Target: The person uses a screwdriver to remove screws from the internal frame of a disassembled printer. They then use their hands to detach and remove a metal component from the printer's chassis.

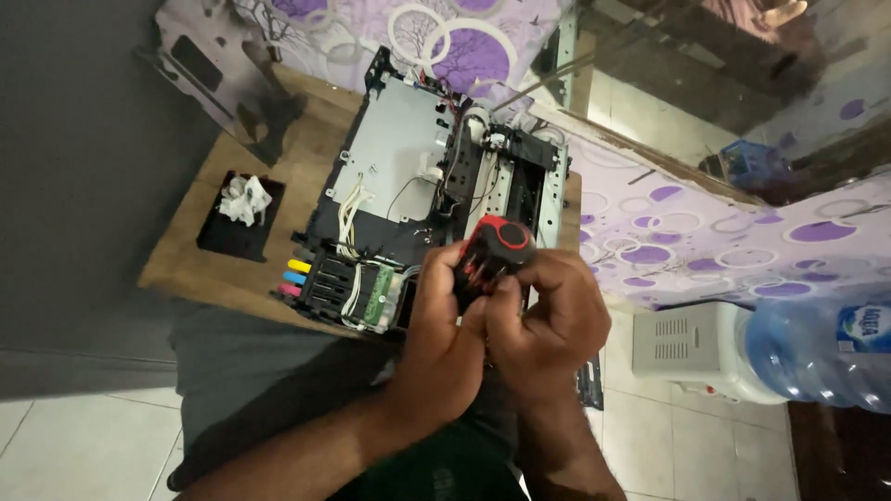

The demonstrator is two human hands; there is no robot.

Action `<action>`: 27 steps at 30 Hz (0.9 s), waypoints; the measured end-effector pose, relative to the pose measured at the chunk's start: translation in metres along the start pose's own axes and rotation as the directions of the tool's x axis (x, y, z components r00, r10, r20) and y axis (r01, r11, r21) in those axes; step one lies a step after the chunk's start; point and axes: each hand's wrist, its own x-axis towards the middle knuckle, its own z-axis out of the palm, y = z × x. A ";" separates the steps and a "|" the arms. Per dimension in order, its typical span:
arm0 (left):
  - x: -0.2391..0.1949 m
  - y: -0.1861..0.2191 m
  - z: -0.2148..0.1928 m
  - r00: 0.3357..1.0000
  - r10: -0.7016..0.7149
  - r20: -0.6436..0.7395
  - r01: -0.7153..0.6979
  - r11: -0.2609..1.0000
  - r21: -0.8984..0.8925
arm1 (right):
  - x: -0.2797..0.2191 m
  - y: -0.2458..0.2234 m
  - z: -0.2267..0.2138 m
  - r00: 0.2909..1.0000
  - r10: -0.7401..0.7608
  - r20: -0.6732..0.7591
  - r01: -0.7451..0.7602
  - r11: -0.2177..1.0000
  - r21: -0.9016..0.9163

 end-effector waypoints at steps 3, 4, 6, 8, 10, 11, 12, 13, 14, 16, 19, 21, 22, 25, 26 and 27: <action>0.009 0.000 0.003 0.974 0.176 -0.140 -0.159 0.979 0.129 | 0.014 -0.009 -0.003 0.999 0.012 -0.038 -0.006 0.990 0.139; 0.017 0.007 -0.004 0.975 0.172 -0.143 -0.154 0.979 0.130 | 0.011 -0.008 -0.003 0.999 0.013 -0.034 -0.008 0.990 0.140; 0.035 0.018 -0.017 0.943 0.284 -0.173 -0.297 0.953 -0.055 | 0.007 -0.005 -0.001 1.000 -0.008 0.026 -0.004 0.900 0.437; 0.035 0.027 -0.021 0.965 0.232 -0.123 -0.255 0.942 -0.217 | -0.004 0.005 -0.005 0.990 -0.133 0.038 0.107 0.912 0.396; 0.034 0.034 -0.020 0.978 0.194 -0.081 -0.210 0.904 -0.372 | -0.007 0.011 -0.010 0.962 -0.268 0.062 0.228 0.903 0.365; 0.033 0.037 -0.017 0.993 0.118 -0.027 -0.115 0.855 -0.506 | -0.006 0.011 -0.014 0.949 -0.271 0.159 0.201 0.913 0.355; 0.031 0.040 -0.014 0.998 0.048 0.037 -0.014 0.781 -0.624 | -0.006 0.011 -0.019 0.928 -0.271 0.255 0.175 0.923 0.342; 0.033 0.042 -0.016 0.998 0.047 0.036 -0.014 0.780 -0.625 | -0.007 0.015 -0.025 0.928 -0.271 0.257 0.175 0.923 0.341; 0.035 0.043 -0.019 0.988 -0.029 0.154 0.099 0.877 -0.470 | -0.009 0.021 -0.030 0.934 -0.158 0.321 0.040 0.937 0.346; 0.039 0.036 -0.018 0.957 -0.127 0.262 0.204 0.934 -0.292 | -0.013 0.033 -0.041 0.921 -0.039 0.386 -0.099 0.938 0.332; 0.044 0.019 -0.003 0.913 -0.048 0.406 0.216 0.900 -0.379 | -0.015 0.050 -0.054 0.784 0.200 0.587 -0.536 0.695 0.480; 0.046 0.012 0.009 0.762 -0.276 0.587 0.547 0.759 -0.354 | -0.016 0.059 -0.054 0.700 0.197 0.687 -0.627 0.629 0.459; 0.047 0.011 0.012 0.760 -0.278 0.587 0.548 0.759 -0.351 | -0.013 0.060 -0.052 0.700 0.198 0.686 -0.628 0.627 0.460; 0.054 0.017 0.019 0.857 -0.142 0.496 0.200 0.978 -0.064 | -0.012 0.068 -0.050 0.606 0.513 0.608 -0.742 0.641 0.198; 0.058 0.024 0.019 0.815 -0.203 0.543 0.257 0.966 -0.025 | -0.014 0.074 -0.050 0.596 0.515 0.616 -0.726 0.673 0.140; 0.062 0.032 0.019 0.765 -0.264 0.588 0.314 0.949 0.018 | -0.018 0.079 -0.051 0.585 0.521 0.622 -0.709 0.701 0.079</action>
